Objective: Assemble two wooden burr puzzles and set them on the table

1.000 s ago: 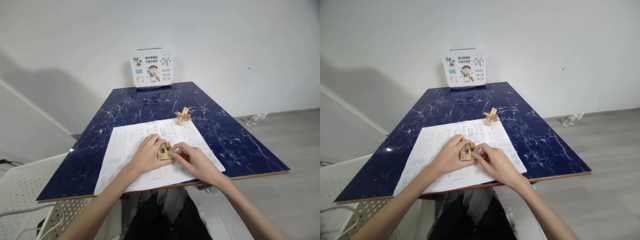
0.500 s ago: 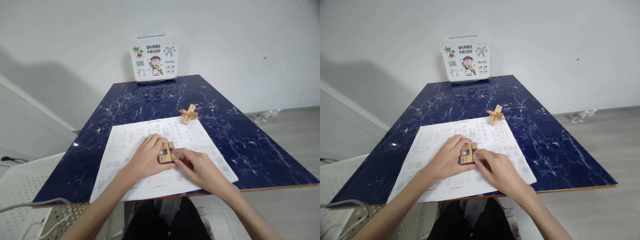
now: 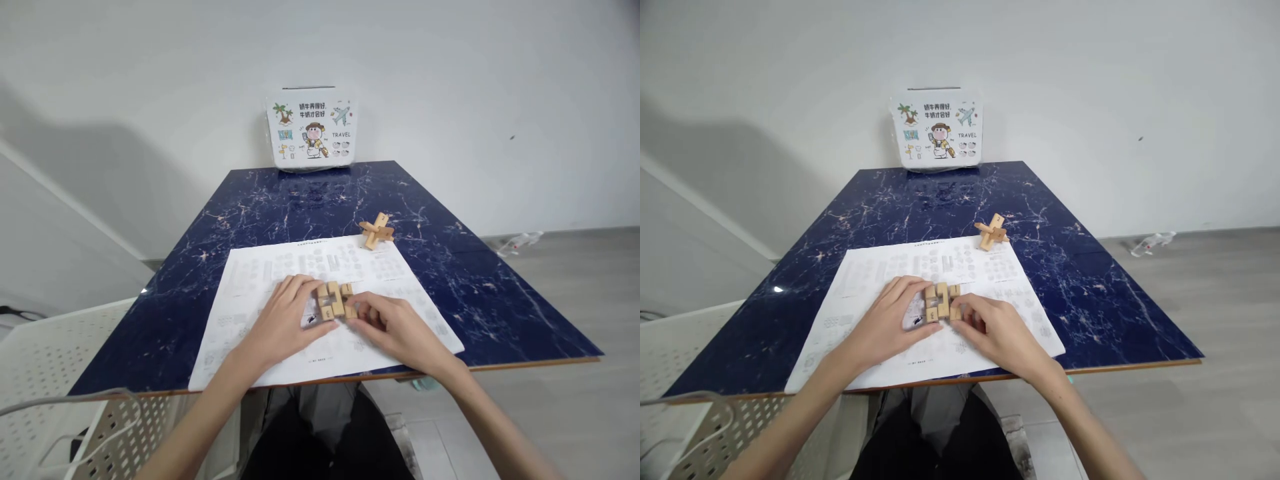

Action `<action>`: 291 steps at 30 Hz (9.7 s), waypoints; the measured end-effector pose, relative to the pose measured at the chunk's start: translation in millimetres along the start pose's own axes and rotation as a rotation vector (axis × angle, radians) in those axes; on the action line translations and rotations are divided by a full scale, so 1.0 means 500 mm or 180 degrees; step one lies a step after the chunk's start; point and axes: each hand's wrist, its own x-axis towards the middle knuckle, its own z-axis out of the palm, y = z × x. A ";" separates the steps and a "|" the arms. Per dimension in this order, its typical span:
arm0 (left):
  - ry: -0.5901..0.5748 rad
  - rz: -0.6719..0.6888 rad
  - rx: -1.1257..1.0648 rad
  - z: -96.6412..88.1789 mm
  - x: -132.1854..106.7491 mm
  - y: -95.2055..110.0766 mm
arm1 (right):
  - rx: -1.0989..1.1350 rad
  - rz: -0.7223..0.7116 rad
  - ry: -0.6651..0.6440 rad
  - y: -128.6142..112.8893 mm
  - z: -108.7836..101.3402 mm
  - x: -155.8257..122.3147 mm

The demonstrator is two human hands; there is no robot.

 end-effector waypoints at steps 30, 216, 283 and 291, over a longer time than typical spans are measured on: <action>0.0468 -0.0892 -0.1231 -0.036 -0.110 0.024 | 0.2744 0.0599 0.0071 -0.105 0.036 0.004; 0.1262 -0.0810 -0.2259 -0.052 -0.132 -0.004 | 0.4348 0.1868 -0.0153 -0.174 0.088 -0.003; 0.0178 -0.0569 -0.2770 -0.064 -0.142 0.021 | 0.3730 0.1114 0.0181 -0.211 0.170 -0.037; 0.0579 -0.0916 -0.2731 -0.060 -0.128 0.040 | 0.4006 0.1119 0.0289 -0.222 0.193 -0.025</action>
